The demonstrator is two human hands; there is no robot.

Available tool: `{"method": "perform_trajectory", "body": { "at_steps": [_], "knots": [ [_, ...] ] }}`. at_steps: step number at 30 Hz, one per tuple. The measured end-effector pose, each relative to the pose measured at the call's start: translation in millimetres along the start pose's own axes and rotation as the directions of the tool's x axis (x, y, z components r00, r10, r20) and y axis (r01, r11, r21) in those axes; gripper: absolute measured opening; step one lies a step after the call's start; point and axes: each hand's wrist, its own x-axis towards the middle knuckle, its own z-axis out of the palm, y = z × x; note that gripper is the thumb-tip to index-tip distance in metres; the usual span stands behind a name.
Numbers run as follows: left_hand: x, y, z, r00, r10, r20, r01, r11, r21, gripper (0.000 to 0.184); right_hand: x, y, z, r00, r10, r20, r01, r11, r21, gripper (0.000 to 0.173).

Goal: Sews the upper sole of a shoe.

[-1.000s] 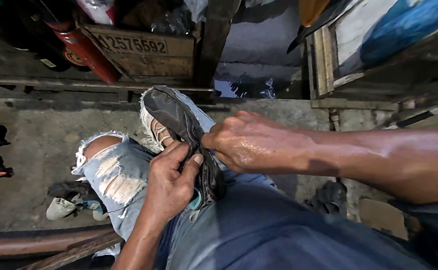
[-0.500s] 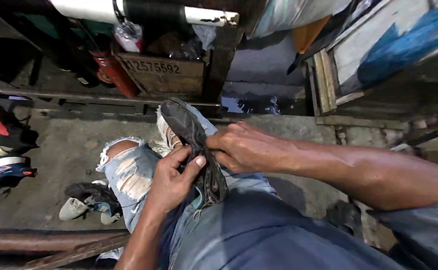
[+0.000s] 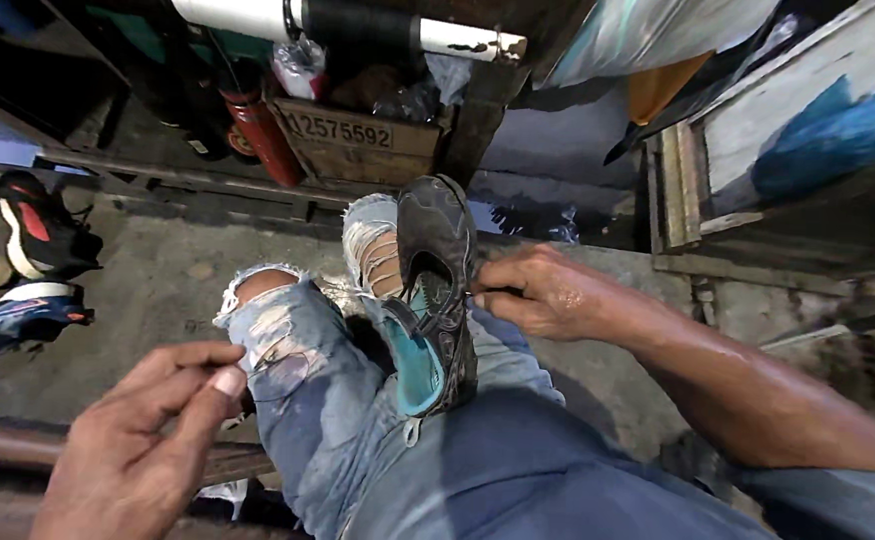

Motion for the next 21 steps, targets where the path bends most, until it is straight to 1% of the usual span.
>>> {"method": "perform_trajectory", "body": {
  "at_steps": [1,2,3,4,5,6,7,8,10,12,15,17,19,21],
  "knots": [
    [-2,3,-5,0.996,-0.068,0.051,0.057,0.979,0.197,0.036,0,0,0,1.0,0.006,0.004,-0.006,1.0,-0.001,0.019],
    [-1,3,-4,0.993,-0.098,0.069,0.072,0.946,0.315,0.039,0,0,-1,1.0,0.011,0.011,-0.011,1.0,-0.004,0.019],
    [2,3,3,0.995,-0.082,0.061,0.055,0.935,0.351,0.044,1,0,-1,1.0,0.011,0.016,-0.011,1.0,-0.004,0.019],
    [8,5,15,0.998,-0.035,0.043,0.019,0.946,0.324,0.048,2,0,-1,1.0,0.01,0.02,-0.01,1.0,-0.002,0.019],
    [16,8,33,0.999,0.015,0.035,-0.023,0.973,0.23,0.049,3,-1,-1,1.0,0.008,0.024,-0.007,1.0,-0.001,0.019],
    [24,10,53,0.998,0.045,0.054,-0.05,0.994,0.094,0.05,3,-2,-1,1.0,0.003,0.027,-0.003,1.0,-0.008,0.019],
    [33,11,74,0.994,0.049,0.096,-0.047,0.999,-0.025,0.051,3,-2,-1,0.999,-0.001,0.033,0.001,1.0,-0.017,0.019],
    [42,9,93,0.989,0.034,0.146,-0.021,0.996,-0.091,0.053,3,-3,-1,0.999,-0.004,0.036,0.004,1.0,-0.026,0.019],
    [54,1,119,0.977,0.008,0.215,0.019,0.992,-0.123,0.054,3,-3,-1,1.0,0.001,0.03,0.0,0.999,-0.034,0.019],
    [58,-4,126,0.976,0.016,0.217,0.019,0.987,-0.158,0.052,1,-1,-1,1.0,0.001,0.02,0.0,1.0,-0.031,0.019],
    [62,-3,118,0.987,0.103,0.12,-0.06,0.944,-0.323,0.044,-1,2,0,1.0,-0.005,0.014,0.005,1.0,-0.018,0.019],
    [73,0,117,0.99,0.11,0.091,-0.065,0.913,-0.402,0.039,0,1,0,1.0,-0.008,0.019,0.008,1.0,-0.019,0.019],
    [85,-3,126,0.981,0.091,0.171,-0.014,0.914,-0.405,0.038,3,-1,1,1.0,-0.021,0.019,0.022,0.999,-0.023,0.02],
    [91,-4,135,0.958,0.077,0.276,0.025,0.938,-0.346,0.038,4,-3,1,0.999,-0.038,0.013,0.038,0.999,-0.031,0.021]
  ]
}}
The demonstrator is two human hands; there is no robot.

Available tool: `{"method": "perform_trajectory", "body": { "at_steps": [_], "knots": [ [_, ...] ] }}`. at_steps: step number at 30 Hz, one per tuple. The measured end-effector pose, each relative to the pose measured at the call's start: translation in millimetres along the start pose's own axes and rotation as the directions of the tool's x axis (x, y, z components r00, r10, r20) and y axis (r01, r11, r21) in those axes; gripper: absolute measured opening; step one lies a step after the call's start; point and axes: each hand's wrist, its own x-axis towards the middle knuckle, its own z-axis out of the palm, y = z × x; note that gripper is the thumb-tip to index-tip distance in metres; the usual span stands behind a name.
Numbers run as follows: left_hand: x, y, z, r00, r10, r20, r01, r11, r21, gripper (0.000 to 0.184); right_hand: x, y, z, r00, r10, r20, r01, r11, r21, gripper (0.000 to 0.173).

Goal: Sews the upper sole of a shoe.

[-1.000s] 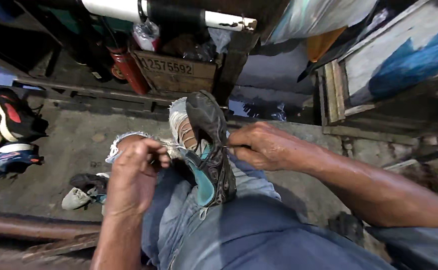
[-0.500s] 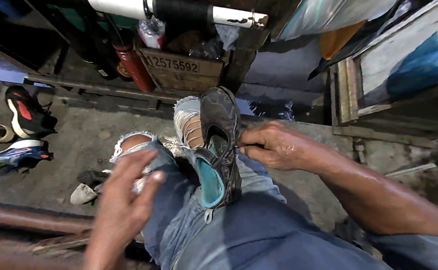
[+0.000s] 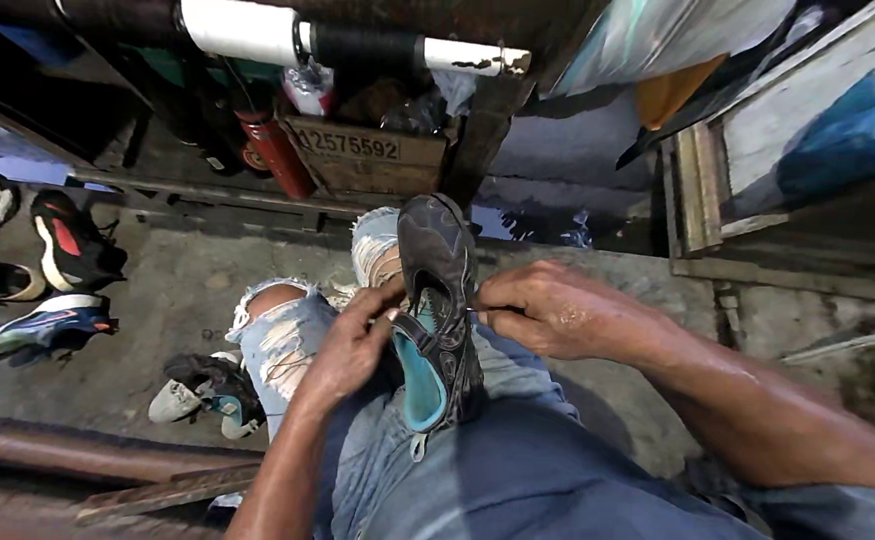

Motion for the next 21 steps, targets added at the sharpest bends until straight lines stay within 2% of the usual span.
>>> {"method": "perform_trajectory", "body": {
  "at_steps": [7,12,14,17,18,19,21],
  "knots": [
    [-5,7,-11,0.987,-0.056,0.15,0.067,0.995,-0.073,0.022,0,0,3,1.0,-0.014,0.001,0.014,1.0,0.021,0.021],
    [-2,21,-23,0.995,-0.049,0.089,0.039,0.993,0.108,0.018,2,-1,3,1.0,-0.006,0.022,0.006,1.0,0.011,0.02],
    [-3,31,-31,0.999,0.026,0.032,-0.03,0.988,0.15,0.014,3,-1,3,1.0,-0.001,0.024,0.001,1.0,0.009,0.02],
    [-10,53,-44,0.993,0.121,-0.011,-0.107,0.914,0.391,0.013,3,-1,3,1.0,0.002,0.024,-0.002,1.0,0.003,0.021],
    [-13,62,-48,0.99,0.139,0.004,-0.128,0.9,0.417,0.015,2,-1,2,1.0,0.001,0.024,-0.001,1.0,0.002,0.021],
    [-15,72,-52,0.987,0.152,0.045,-0.158,0.913,0.376,0.016,3,-2,2,1.0,0.001,0.026,-0.001,1.0,0.005,0.021],
    [-14,85,-58,0.959,0.218,0.179,-0.24,0.965,0.11,0.017,3,-2,2,1.0,-0.008,0.016,0.007,1.0,0.011,0.021]
  ]
}}
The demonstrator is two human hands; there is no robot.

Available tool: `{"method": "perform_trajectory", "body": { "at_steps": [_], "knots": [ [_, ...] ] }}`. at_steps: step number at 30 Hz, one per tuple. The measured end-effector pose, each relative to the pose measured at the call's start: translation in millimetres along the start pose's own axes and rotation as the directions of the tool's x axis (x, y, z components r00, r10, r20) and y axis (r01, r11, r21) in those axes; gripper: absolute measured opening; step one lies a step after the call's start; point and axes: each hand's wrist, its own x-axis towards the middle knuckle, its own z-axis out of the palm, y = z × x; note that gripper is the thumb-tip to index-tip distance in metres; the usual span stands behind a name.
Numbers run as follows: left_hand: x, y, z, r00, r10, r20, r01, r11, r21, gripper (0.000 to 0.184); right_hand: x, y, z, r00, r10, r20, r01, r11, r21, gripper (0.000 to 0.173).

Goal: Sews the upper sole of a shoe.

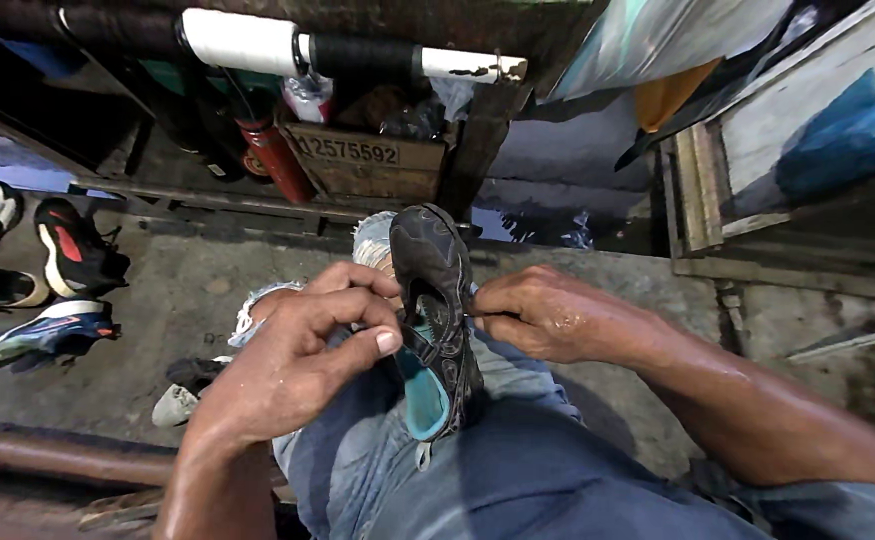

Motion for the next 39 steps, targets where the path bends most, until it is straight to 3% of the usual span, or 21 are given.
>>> {"method": "perform_trajectory", "body": {
  "at_steps": [1,3,5,7,9,10,12,20,27,33,36,39],
  "knots": [
    [4,-1,1,0.997,0.06,0.055,-0.048,0.979,-0.197,0.018,0,0,1,1.0,-0.001,-0.005,0.001,1.0,0.003,0.021],
    [17,-12,13,0.984,0.144,0.11,-0.057,0.822,-0.566,0.02,0,-1,3,1.0,0.011,-0.005,-0.011,1.0,0.013,0.021],
    [26,-23,28,0.994,0.073,0.082,0.004,0.723,-0.691,0.016,0,-2,4,1.0,0.014,-0.005,-0.014,1.0,0.016,0.021],
    [29,-30,39,0.997,-0.08,-0.006,0.063,0.829,-0.556,0.011,0,-1,5,1.0,-0.001,-0.016,0.001,1.0,0.016,0.021],
    [29,-30,50,0.978,-0.183,-0.094,0.162,0.967,-0.195,0.012,-2,0,6,0.999,-0.012,-0.03,0.012,1.0,0.026,0.021],
    [28,-30,57,0.976,-0.184,-0.118,0.182,0.983,-0.03,0.015,-3,0,7,0.999,-0.014,-0.032,0.015,1.0,0.025,0.022],
    [26,-29,69,0.977,-0.135,-0.166,0.154,0.982,0.107,0.017,-3,-1,10,0.999,-0.026,-0.035,0.027,1.0,0.016,0.023],
    [20,-34,75,0.989,-0.097,-0.113,0.093,0.995,-0.043,0.015,-6,-1,22,0.992,-0.061,-0.112,0.065,0.997,0.032,0.025],
    [18,-35,79,0.977,-0.084,-0.194,0.092,0.995,0.035,0.018,-8,-1,22,0.992,-0.067,-0.109,0.071,0.997,0.035,0.025],
    [12,-37,75,0.993,-0.085,-0.083,0.084,0.996,-0.019,0.022,-8,-2,24,0.99,-0.04,-0.136,0.05,0.996,0.074,0.024],
    [9,-34,82,0.972,-0.154,-0.176,0.155,0.988,-0.004,0.02,-10,-2,25,0.989,0.002,-0.145,0.013,0.994,0.106,0.021],
    [9,-36,87,0.975,-0.091,-0.204,0.101,0.994,0.039,0.015,-10,-2,21,0.991,0.036,-0.126,-0.023,0.994,0.108,0.014]
  ]
}}
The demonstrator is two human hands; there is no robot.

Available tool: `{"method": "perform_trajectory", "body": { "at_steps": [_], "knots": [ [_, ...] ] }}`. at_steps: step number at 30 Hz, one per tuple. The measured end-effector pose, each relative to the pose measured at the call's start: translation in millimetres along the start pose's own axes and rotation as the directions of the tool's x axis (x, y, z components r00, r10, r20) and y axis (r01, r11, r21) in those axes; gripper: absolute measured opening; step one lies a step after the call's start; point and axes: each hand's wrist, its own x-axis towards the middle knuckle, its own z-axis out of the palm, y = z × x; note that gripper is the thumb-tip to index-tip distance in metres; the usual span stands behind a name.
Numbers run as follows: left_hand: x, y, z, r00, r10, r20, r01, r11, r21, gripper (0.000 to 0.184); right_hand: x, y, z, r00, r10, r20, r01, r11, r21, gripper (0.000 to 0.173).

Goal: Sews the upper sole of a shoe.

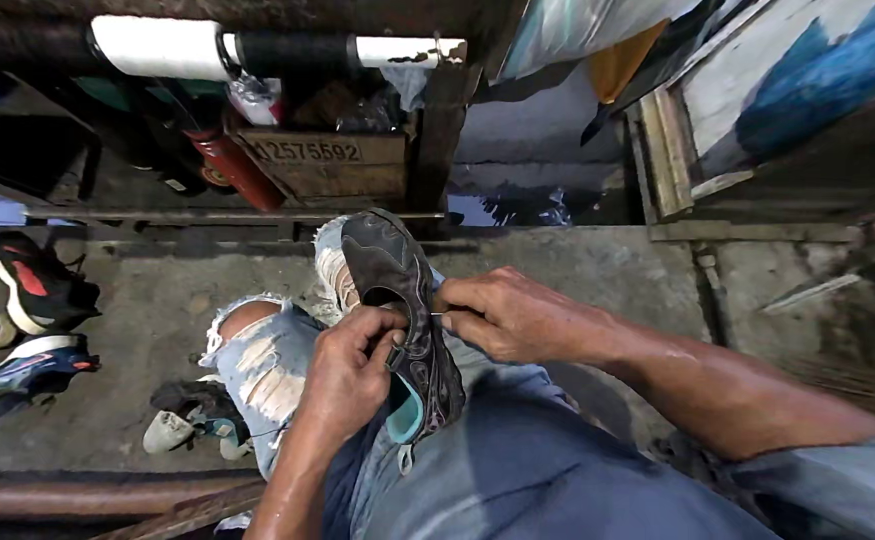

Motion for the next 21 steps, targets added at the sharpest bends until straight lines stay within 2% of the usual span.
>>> {"method": "perform_trajectory", "body": {
  "at_steps": [4,7,9,13,17,19,21],
  "knots": [
    [5,6,8,0.997,0.06,0.049,-0.065,0.991,0.12,0.019,5,-10,-14,0.976,0.155,0.155,-0.133,0.981,-0.14,0.008],
    [11,8,15,0.997,0.064,0.053,-0.072,0.984,0.163,0.02,9,-16,-16,0.948,0.256,0.188,-0.213,0.952,-0.22,0.013],
    [13,6,16,0.997,0.06,0.046,-0.067,0.983,0.174,0.02,8,-10,-8,0.962,0.245,0.121,-0.221,0.957,-0.186,0.014],
    [18,4,21,0.999,0.05,0.023,-0.053,0.983,0.178,0.021,-7,13,15,0.984,0.122,-0.129,-0.139,0.98,-0.14,0.016],
    [22,9,30,0.996,0.084,0.014,-0.085,0.971,0.224,0.023,-17,23,26,0.958,0.178,-0.226,-0.208,0.971,-0.118,0.02],
    [21,10,31,0.995,0.095,0.036,-0.101,0.961,0.257,0.025,-15,16,22,0.951,0.275,-0.143,-0.293,0.948,-0.125,0.018],
    [20,10,32,0.994,0.099,0.056,-0.11,0.958,0.265,0.025,-10,6,10,0.926,0.378,0.008,-0.374,0.918,-0.132,0.014]
  ]
}}
